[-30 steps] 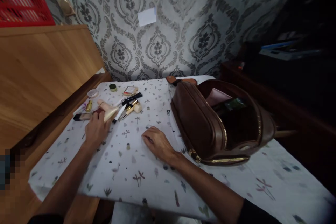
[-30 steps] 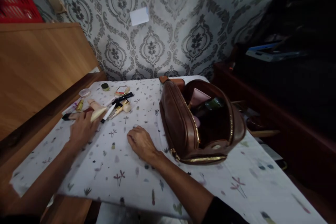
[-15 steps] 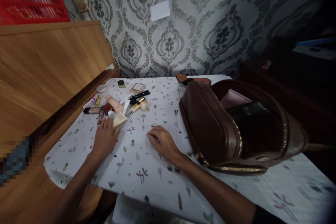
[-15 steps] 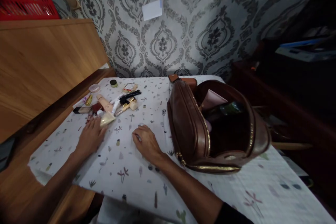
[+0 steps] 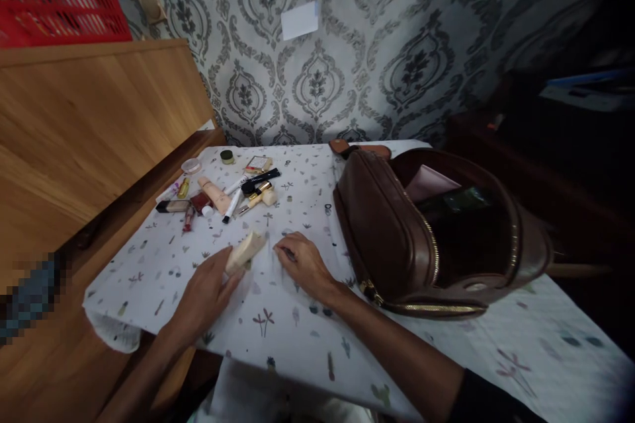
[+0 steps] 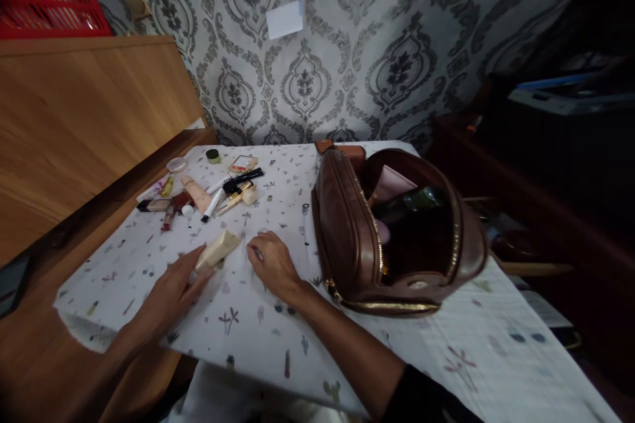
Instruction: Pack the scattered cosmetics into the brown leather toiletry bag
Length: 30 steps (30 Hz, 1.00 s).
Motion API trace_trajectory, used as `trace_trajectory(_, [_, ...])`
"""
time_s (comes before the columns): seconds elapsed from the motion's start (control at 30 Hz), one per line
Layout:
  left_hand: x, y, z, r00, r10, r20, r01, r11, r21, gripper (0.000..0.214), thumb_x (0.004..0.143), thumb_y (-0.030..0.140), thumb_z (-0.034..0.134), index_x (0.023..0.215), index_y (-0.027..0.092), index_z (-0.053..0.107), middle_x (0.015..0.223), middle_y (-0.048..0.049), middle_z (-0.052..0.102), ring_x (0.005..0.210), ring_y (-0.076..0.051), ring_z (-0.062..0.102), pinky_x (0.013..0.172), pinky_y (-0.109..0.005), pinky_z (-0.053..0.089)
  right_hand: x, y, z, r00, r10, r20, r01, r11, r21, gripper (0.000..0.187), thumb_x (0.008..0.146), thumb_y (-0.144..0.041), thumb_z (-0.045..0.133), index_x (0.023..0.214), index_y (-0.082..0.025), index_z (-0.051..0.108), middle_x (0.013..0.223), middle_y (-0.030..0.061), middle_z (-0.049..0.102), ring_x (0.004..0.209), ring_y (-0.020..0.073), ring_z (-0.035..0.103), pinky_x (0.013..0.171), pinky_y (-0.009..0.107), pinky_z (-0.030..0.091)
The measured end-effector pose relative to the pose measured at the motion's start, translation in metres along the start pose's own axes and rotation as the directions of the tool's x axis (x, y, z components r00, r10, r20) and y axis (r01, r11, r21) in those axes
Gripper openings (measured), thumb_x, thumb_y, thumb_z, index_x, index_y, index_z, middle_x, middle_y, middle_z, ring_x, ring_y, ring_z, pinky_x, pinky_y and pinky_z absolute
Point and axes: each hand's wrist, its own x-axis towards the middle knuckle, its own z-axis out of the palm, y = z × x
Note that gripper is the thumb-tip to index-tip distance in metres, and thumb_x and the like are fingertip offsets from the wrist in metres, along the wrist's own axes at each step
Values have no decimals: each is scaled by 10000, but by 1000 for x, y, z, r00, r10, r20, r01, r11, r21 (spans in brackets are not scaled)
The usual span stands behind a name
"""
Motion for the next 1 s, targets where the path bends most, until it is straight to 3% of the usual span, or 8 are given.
trace_trajectory(0.17, [-7,10,6,994,91,-55,-85,991,104,561,999,525,438,1409,148,509,1453,-186,574,1400,-347,496,1110,-545,451,-1,-1,-1,999,39,-36,-38,999,25,178,925,-153,553,795,-182,671,789,49,661,840,199,585,786,305,426])
trace_trajectory(0.33, [-15,28,12,968,246,-58,-239,966,102,503,1015,440,424,1423,147,456,1361,-175,640,1343,-338,552,1056,-529,491,-2,-4,-6,997,52,-49,-48,997,67,201,970,-202,492,853,-184,654,869,60,692,874,197,589,784,301,412])
trace_trajectory(0.5, [-22,39,3,979,204,-20,-203,978,43,432,1017,309,408,1429,183,443,1155,-124,711,1013,-272,703,850,-427,583,-3,-9,-9,999,46,-7,-45,995,90,317,1020,-297,421,773,-189,588,771,41,621,819,188,549,790,304,395])
trace_trajectory(0.7, [-9,45,-5,980,183,-80,-194,966,-170,430,1015,317,447,1441,256,437,1323,-74,657,1185,-221,663,938,-343,573,-3,-12,-9,995,104,10,-104,969,222,397,1032,-437,356,808,-188,569,748,15,572,750,154,524,717,280,385])
trace_trajectory(0.77, [-3,48,-9,979,184,-91,-199,958,-208,417,1012,348,466,1421,265,461,1322,-65,657,1188,-219,664,959,-337,565,-2,-12,-10,984,180,21,-175,914,366,482,1004,-568,372,731,-196,512,669,-10,507,667,136,493,631,263,371])
trace_trajectory(0.87, [7,52,-12,976,183,-116,-206,949,-240,404,1004,398,489,1388,272,493,1299,-58,671,1160,-221,678,951,-325,566,0,-14,-12,951,275,141,-302,729,615,581,906,-748,437,718,-202,500,584,-33,492,536,117,470,510,247,332])
trace_trajectory(1.0, [21,51,-12,971,160,-177,-199,951,-236,407,988,477,471,1312,243,548,1225,-77,707,1080,-247,707,892,-338,578,1,-19,-15,921,288,263,-381,512,770,578,828,-778,554,818,-200,543,517,-61,524,409,92,443,447,233,297])
